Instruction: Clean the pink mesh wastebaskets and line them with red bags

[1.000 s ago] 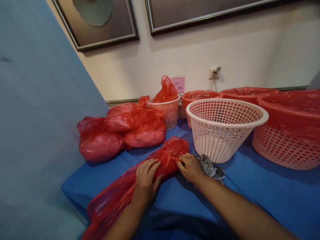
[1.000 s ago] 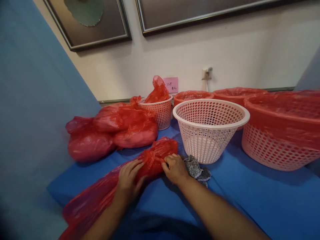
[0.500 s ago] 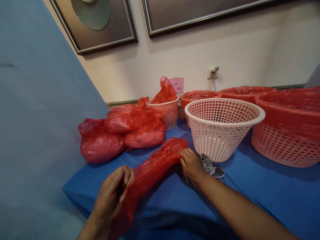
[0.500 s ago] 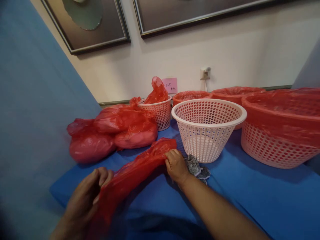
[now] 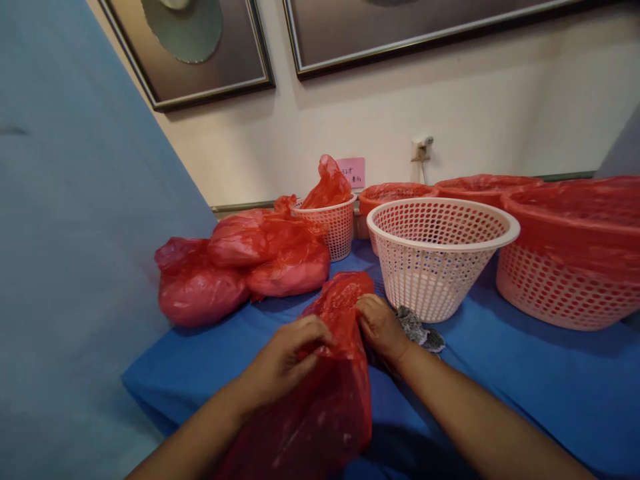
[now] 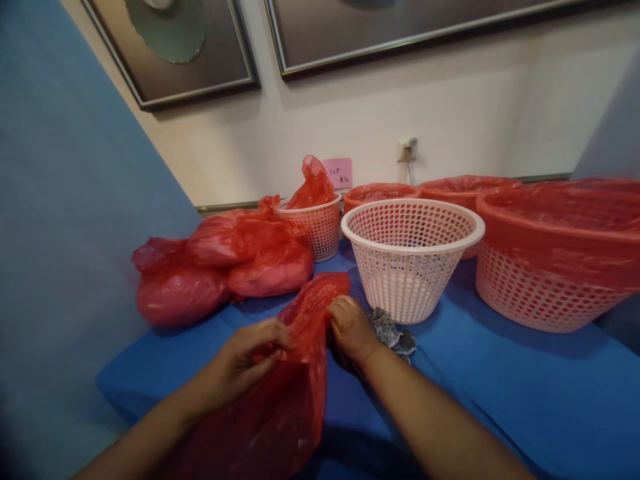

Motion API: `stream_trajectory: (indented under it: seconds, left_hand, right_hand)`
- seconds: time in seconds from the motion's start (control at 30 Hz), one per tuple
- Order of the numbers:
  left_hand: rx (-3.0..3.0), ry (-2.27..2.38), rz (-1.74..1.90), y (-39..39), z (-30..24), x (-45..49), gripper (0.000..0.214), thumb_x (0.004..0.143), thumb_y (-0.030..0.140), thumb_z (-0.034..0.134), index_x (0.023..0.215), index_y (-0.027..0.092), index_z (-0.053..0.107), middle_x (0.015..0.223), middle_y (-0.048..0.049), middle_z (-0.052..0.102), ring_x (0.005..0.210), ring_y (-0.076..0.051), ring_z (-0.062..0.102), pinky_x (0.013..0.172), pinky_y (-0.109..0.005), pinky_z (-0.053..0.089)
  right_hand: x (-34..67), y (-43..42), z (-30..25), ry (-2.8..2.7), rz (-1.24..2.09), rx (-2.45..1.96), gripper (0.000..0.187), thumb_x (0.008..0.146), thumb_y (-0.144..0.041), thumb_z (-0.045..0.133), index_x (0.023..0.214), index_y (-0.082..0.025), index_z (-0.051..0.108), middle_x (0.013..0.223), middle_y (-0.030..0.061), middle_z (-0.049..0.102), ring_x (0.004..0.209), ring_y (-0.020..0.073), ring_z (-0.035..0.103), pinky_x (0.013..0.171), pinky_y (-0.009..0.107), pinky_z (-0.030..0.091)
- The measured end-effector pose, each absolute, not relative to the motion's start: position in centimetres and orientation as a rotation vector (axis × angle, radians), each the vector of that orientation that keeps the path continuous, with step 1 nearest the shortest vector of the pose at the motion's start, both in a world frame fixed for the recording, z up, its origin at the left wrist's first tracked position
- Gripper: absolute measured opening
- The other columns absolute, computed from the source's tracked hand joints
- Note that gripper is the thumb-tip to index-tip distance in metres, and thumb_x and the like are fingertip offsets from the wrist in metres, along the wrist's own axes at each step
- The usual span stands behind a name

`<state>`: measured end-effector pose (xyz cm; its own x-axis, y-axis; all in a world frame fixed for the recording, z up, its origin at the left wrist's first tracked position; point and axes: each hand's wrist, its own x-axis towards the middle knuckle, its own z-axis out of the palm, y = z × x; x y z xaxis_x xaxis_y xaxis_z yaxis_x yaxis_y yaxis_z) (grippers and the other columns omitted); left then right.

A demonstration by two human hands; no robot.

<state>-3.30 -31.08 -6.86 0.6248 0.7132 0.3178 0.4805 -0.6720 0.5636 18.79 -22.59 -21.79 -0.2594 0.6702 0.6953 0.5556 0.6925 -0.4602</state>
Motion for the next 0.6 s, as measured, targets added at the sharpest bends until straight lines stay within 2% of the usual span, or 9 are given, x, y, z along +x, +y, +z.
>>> stream_trajectory:
  seconds: [0.13,0.2,0.27,0.37,0.47,0.6]
  left_hand:
    - [2.296,1.141,1.318,-33.0,-6.0,-5.8,0.008,0.087,0.025,0.069,0.086,0.027,0.076,0.085,-0.0034,0.071,0.079,-0.021,0.068,0.073,-0.034,0.058]
    - [2.158,1.274,1.632,-33.9,-5.9,-6.8,0.001,0.084,0.027,0.075,0.084,0.027,0.076,0.088,-0.0029,0.071,0.084,-0.021,0.069,0.078,-0.035,0.059]
    - [2.082,1.37,1.817,-34.7,-6.0,-7.1,0.004,0.084,0.027,0.077,0.087,0.027,0.074,0.092,-0.0024,0.071,0.09,-0.021,0.069,0.082,-0.035,0.059]
    - [2.267,1.421,1.714,-35.5,-6.9,-6.8,0.015,0.087,0.028,0.074,0.102,0.029,0.075,0.1,-0.003,0.073,0.096,-0.022,0.07,0.089,-0.037,0.06]
    - [2.5,1.495,1.471,-35.8,-8.1,-6.6,0.033,0.089,0.029,0.072,0.122,0.031,0.071,0.123,-0.0058,0.072,0.113,-0.026,0.07,0.103,-0.045,0.057]
    - [2.414,1.614,1.37,-36.6,-9.5,-7.6,0.034,0.093,0.04,0.066,0.125,0.03,0.07,0.139,-0.0103,0.067,0.125,-0.034,0.066,0.106,-0.055,0.055]
  right_hand:
    - [19.1,-21.2,-22.8,-1.848,0.221,-1.162,0.025,0.092,-0.012,0.045,0.083,-0.02,0.066,0.088,0.0079,0.07,0.089,0.0232,0.061,0.086,0.034,0.049]
    - [19.2,-20.7,-23.1,-1.789,0.274,-1.255,0.027,0.092,-0.013,0.044,0.082,-0.02,0.067,0.087,0.0077,0.071,0.087,0.0225,0.062,0.082,0.032,0.048]
    - [19.4,-20.4,-23.2,-1.722,0.33,-1.338,0.031,0.094,-0.016,0.041,0.081,-0.02,0.068,0.085,0.0071,0.071,0.082,0.0212,0.063,0.077,0.03,0.046]
    - [19.6,-20.2,-23.1,-1.639,0.407,-1.421,0.034,0.097,-0.022,0.041,0.079,-0.02,0.069,0.081,0.0059,0.072,0.074,0.0193,0.063,0.071,0.027,0.043]
    - [19.7,-20.2,-23.0,-1.568,0.467,-1.461,0.03,0.097,-0.027,0.046,0.08,-0.02,0.071,0.082,0.0065,0.073,0.075,0.0191,0.064,0.07,0.027,0.04]
    - [19.9,-19.9,-23.1,-1.436,0.546,-1.495,0.027,0.094,-0.026,0.052,0.075,-0.02,0.07,0.077,0.0065,0.072,0.072,0.0195,0.063,0.067,0.028,0.039]
